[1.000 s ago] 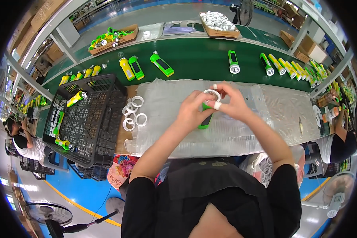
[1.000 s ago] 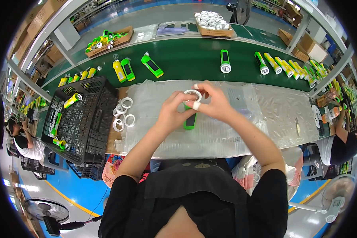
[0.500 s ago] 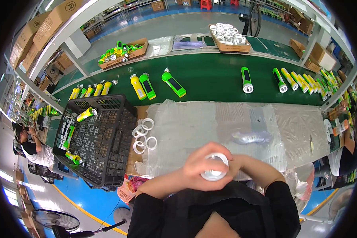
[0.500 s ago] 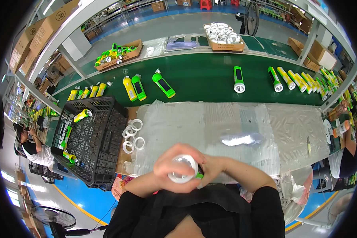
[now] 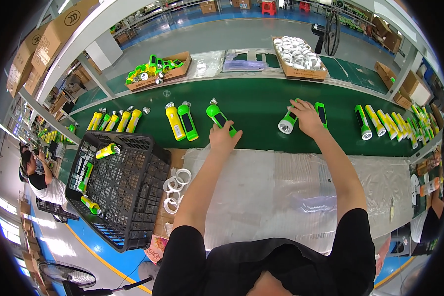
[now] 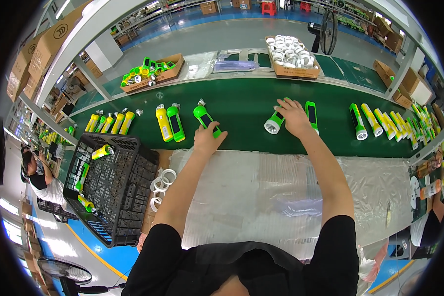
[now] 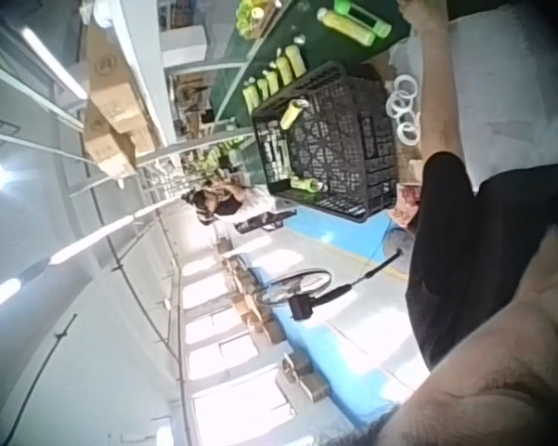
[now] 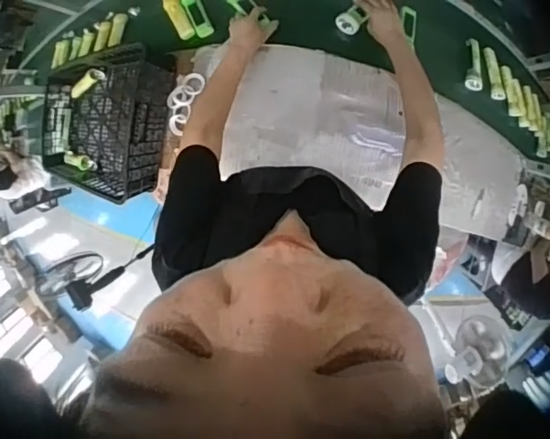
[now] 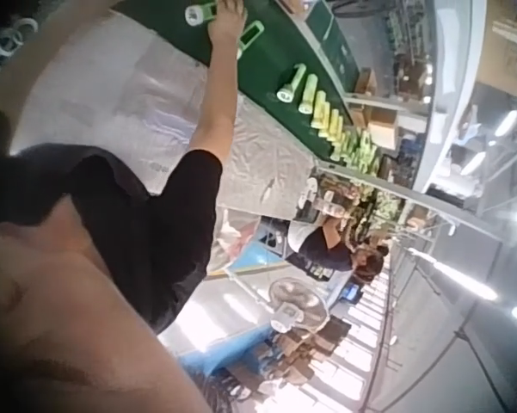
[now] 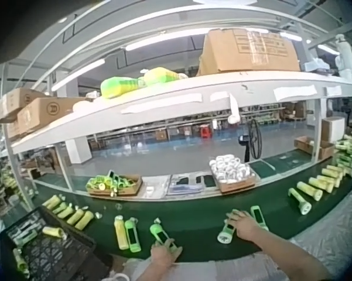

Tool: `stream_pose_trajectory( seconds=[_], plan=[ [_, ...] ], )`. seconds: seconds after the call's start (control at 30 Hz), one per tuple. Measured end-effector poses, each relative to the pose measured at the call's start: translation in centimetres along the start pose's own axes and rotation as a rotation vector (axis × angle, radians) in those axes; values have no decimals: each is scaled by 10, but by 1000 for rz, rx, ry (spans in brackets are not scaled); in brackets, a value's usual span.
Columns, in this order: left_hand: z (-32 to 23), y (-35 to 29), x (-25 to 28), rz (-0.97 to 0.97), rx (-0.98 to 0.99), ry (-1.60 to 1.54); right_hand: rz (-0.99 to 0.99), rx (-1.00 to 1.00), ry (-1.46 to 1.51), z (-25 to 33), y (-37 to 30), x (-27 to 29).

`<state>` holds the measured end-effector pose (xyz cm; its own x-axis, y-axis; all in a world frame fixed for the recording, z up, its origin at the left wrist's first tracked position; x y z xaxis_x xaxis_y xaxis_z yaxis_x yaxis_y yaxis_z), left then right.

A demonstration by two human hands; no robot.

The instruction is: Assembling handheld flashlights by attaching heads and plastic components to the main battery housing on a production line.

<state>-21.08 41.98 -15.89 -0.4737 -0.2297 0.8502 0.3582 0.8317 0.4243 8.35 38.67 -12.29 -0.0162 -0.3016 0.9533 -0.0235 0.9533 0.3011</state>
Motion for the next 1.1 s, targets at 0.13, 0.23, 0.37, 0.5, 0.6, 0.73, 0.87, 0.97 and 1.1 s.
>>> stream_pose_trajectory(
  seconds=[0.13, 0.23, 0.37, 0.5, 0.6, 0.73, 0.87, 0.97, 1.1],
  plan=[
    [0, -11, -7, -54, 67, -364, -298, 31, 680, 32, -42, 36],
    [-56, -41, 13, -44, 9, -835, 176, -355, 1091, 55, -76, -1],
    [-147, -124, 61, 137, -359, -915, 510, -679, 1726, 103, -129, 15],
    [-145, -172, 80, 99, -259, -817, 475, -767, 2063, 129, -195, 44],
    [-133, -162, 78, 20, -162, -1004, 655, -502, 2146, 153, -230, 63],
    [-179, -163, 76, 72, -308, -1483, 911, -293, 2061, 190, -272, 79],
    [-174, -175, 73, 176, -296, -1539, 883, -198, 1926, 190, -284, 92],
    [-190, -176, 116, 237, -600, -1156, 802, -237, 1810, 185, -287, 92],
    [-220, -184, 141, 330, -934, -837, 742, -272, 1780, 187, -291, 81]
  ],
)
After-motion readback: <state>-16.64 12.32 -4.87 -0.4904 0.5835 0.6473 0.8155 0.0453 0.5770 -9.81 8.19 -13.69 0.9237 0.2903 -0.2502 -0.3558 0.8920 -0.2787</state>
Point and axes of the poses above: each hand's wrist, its own y-axis towards the middle knuckle, its own x-axis out of the back of the hand, z = x × y, the point moved 8 cm from there along y, towards the middle knuckle, and after that the axes turned 15 degrees about -x, right-handed, at the moved point
